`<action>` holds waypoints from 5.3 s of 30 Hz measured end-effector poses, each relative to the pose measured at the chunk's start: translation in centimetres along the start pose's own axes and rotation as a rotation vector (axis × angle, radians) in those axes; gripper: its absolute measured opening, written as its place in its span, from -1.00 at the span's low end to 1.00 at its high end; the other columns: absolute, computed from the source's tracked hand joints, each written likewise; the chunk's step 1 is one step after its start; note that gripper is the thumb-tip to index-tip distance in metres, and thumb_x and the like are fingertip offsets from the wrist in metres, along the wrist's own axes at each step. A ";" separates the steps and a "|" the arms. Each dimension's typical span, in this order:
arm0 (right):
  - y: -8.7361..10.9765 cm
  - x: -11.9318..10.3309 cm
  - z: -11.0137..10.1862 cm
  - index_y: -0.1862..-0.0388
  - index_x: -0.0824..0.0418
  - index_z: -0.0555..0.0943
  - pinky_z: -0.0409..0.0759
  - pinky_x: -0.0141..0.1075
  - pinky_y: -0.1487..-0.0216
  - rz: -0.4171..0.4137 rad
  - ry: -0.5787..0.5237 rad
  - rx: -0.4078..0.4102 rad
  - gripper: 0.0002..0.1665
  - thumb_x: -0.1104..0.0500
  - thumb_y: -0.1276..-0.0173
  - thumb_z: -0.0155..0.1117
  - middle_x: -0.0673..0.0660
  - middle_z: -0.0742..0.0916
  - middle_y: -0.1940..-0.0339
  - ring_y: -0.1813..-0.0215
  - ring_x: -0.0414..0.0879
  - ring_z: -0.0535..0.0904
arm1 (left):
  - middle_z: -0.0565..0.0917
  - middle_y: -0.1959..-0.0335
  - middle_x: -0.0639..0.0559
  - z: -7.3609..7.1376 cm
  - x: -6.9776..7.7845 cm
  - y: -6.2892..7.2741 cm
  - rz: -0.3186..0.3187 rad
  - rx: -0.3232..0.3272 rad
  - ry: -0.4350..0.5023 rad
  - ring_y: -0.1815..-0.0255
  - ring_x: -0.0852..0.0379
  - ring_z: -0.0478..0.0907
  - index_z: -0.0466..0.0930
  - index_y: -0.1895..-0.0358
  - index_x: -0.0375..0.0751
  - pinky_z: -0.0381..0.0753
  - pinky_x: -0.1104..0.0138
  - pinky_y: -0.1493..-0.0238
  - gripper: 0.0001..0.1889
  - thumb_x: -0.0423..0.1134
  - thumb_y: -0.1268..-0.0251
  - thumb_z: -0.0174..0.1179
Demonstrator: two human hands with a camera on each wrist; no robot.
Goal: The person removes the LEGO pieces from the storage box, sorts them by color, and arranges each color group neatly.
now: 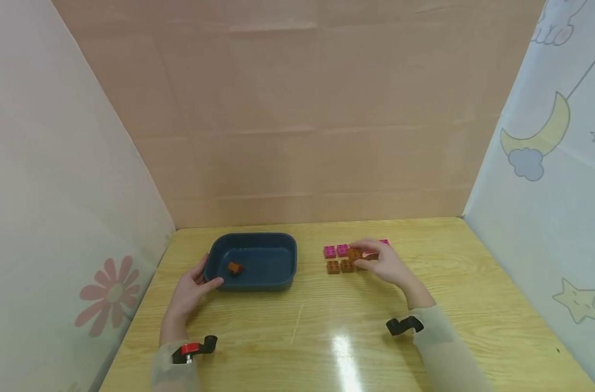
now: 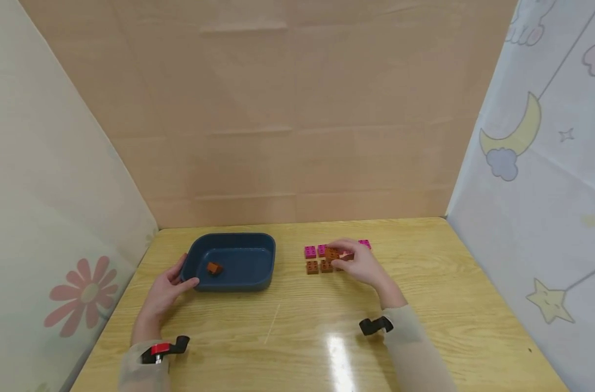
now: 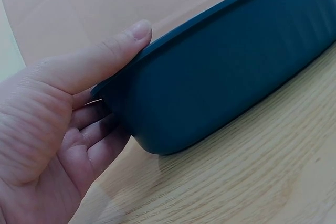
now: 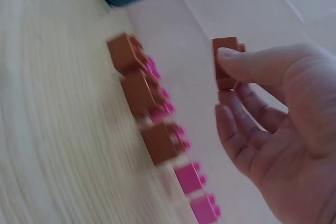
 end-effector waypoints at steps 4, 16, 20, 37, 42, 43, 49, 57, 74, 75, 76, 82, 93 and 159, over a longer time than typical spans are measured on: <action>1.2 2.0 -1.6 -0.45 0.24 0.62 0.74 -0.10 -0.17 0.109 -0.036 0.044 -0.44 0.20 -0.52 0.45 0.23 0.66 -0.38 -0.30 0.25 0.64 | 0.01 -0.76 -0.13 0.1 0.1 0.0 0.005 0.005 0.006 -0.68 -0.22 0.14 -0.01 -0.76 -0.19 0.38 0.69 -0.21 0.00 -0.18 -0.45 0.46; 2.7 4.8 -3.2 -0.45 0.28 0.60 0.68 0.10 -0.26 0.200 0.034 0.057 -0.40 0.21 -0.49 0.47 0.39 0.60 -0.44 -0.33 0.38 0.62 | 0.01 -0.76 -0.16 -0.1 -0.2 -0.1 0.000 0.003 -0.009 -0.68 -0.25 0.13 -0.03 -0.76 -0.17 0.38 0.71 -0.19 0.00 -0.20 -0.45 0.46; 3.0 5.4 -3.5 -0.46 0.26 0.60 0.70 0.10 -0.24 0.207 0.047 0.044 -0.41 0.19 -0.50 0.47 0.39 0.59 -0.45 -0.34 0.40 0.60 | 0.00 -0.76 -0.15 0.0 -0.1 -0.1 -0.005 0.008 -0.019 -0.69 -0.25 0.12 -0.03 -0.76 -0.17 0.36 0.71 -0.20 0.01 -0.19 -0.45 0.46; 3.3 6.5 -3.7 -0.46 0.28 0.60 0.61 0.21 -0.32 0.261 0.115 0.064 -0.47 0.25 -0.55 0.38 0.41 0.60 -0.43 -0.36 0.38 0.60 | 0.01 -0.76 -0.13 0.0 -0.2 -0.2 0.001 0.021 0.004 -0.69 -0.23 0.13 -0.01 -0.75 -0.21 0.37 0.70 -0.21 -0.01 -0.22 -0.44 0.46; 3.2 6.7 -3.3 -0.44 0.29 0.61 0.56 0.24 -0.36 0.244 0.127 0.062 -0.48 0.28 -0.54 0.39 0.40 0.60 -0.43 -0.37 0.38 0.59 | 0.01 -0.76 -0.14 0.0 -0.4 -0.2 -0.003 0.009 0.004 -0.69 -0.24 0.13 -0.02 -0.76 -0.18 0.39 0.68 -0.22 0.01 -0.22 -0.43 0.47; 3.2 6.7 -3.3 -0.44 0.29 0.61 0.55 0.25 -0.37 0.241 0.133 0.063 -0.48 0.28 -0.54 0.39 0.41 0.61 -0.43 -0.37 0.38 0.59 | 0.01 -0.76 -0.14 0.0 -0.4 -0.2 -0.002 0.008 0.003 -0.69 -0.24 0.13 -0.02 -0.76 -0.19 0.39 0.68 -0.22 0.01 -0.22 -0.43 0.48; 2.9 6.8 -2.9 -0.42 0.31 0.62 0.55 0.26 -0.37 0.223 0.154 0.058 -0.49 0.29 -0.53 0.39 0.43 0.61 -0.41 -0.34 0.37 0.60 | 0.02 -0.76 -0.11 0.0 -0.3 -0.2 0.009 0.013 0.031 -0.69 -0.22 0.12 0.00 -0.75 -0.19 0.39 0.68 -0.22 -0.01 -0.25 -0.44 0.46; 2.9 6.6 -2.7 -0.41 0.30 0.64 0.59 0.24 -0.33 0.222 0.180 0.064 -0.50 0.31 -0.52 0.40 0.42 0.62 -0.39 -0.31 0.35 0.63 | 0.03 -0.76 -0.12 0.1 -0.2 -0.1 -0.002 0.020 0.032 -0.68 -0.23 0.14 0.01 -0.76 -0.17 0.41 0.69 -0.19 -0.02 -0.24 -0.45 0.46; 2.7 6.6 -2.5 -0.42 0.31 0.63 0.60 0.22 -0.32 0.229 0.155 0.071 -0.48 0.30 -0.52 0.40 0.44 0.61 -0.41 -0.32 0.37 0.63 | 0.01 -0.76 -0.11 0.0 -0.3 0.0 -0.017 0.019 0.040 -0.68 -0.22 0.13 0.00 -0.77 -0.11 0.44 0.69 -0.16 -0.02 -0.22 -0.45 0.46; 2.8 6.6 -2.5 -0.42 0.31 0.62 0.60 0.22 -0.33 0.232 0.153 0.073 -0.48 0.30 -0.52 0.40 0.44 0.61 -0.41 -0.32 0.37 0.63 | 0.01 -0.76 -0.10 0.0 -0.3 0.0 -0.015 0.018 0.044 -0.69 -0.22 0.13 0.00 -0.76 -0.11 0.44 0.69 -0.16 -0.02 -0.22 -0.45 0.45; 2.8 6.6 -2.6 -0.43 0.32 0.62 0.60 0.21 -0.32 0.229 0.153 0.073 -0.48 0.30 -0.53 0.39 0.45 0.61 -0.41 -0.32 0.37 0.63 | 0.01 -0.76 -0.11 0.1 -0.3 0.0 -0.013 0.017 0.045 -0.68 -0.22 0.13 0.01 -0.76 -0.11 0.44 0.68 -0.16 -0.02 -0.23 -0.45 0.45; 3.0 6.9 -2.9 -0.44 0.33 0.61 0.59 0.23 -0.34 0.228 0.152 0.076 -0.49 0.34 -0.54 0.35 0.44 0.62 -0.41 -0.33 0.38 0.62 | 0.02 -0.77 -0.12 0.1 -0.4 -0.1 -0.013 0.016 0.027 -0.68 -0.22 0.15 0.01 -0.77 -0.10 0.44 0.68 -0.16 -0.01 -0.20 -0.45 0.46; 3.1 7.0 -3.0 -0.46 0.32 0.58 0.55 0.25 -0.37 0.258 0.124 0.068 -0.46 0.41 -0.53 0.29 0.46 0.58 -0.44 -0.38 0.42 0.57 | 0.02 -0.76 -0.10 0.1 -0.5 -0.2 -0.006 0.021 0.019 -0.68 -0.22 0.13 0.00 -0.77 -0.12 0.42 0.69 -0.17 -0.01 -0.19 -0.44 0.47; 3.0 2.5 -4.6 -0.49 0.37 0.55 0.72 -0.01 -0.21 0.204 0.033 0.054 -0.45 0.30 -0.58 0.33 0.39 0.54 -0.52 -0.33 0.36 0.64 | 0.02 -0.76 -0.14 0.0 -0.3 -0.1 -0.025 0.012 0.000 -0.67 -0.23 0.17 -0.01 -0.76 -0.13 0.43 0.64 -0.22 0.01 -0.16 -0.43 0.48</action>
Point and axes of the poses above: each hand's wrist, its own y-axis away from the middle knuckle, its own z-axis out of the palm, x = y × z, the point moved 7 cm from there along -y, towards the middle knuckle
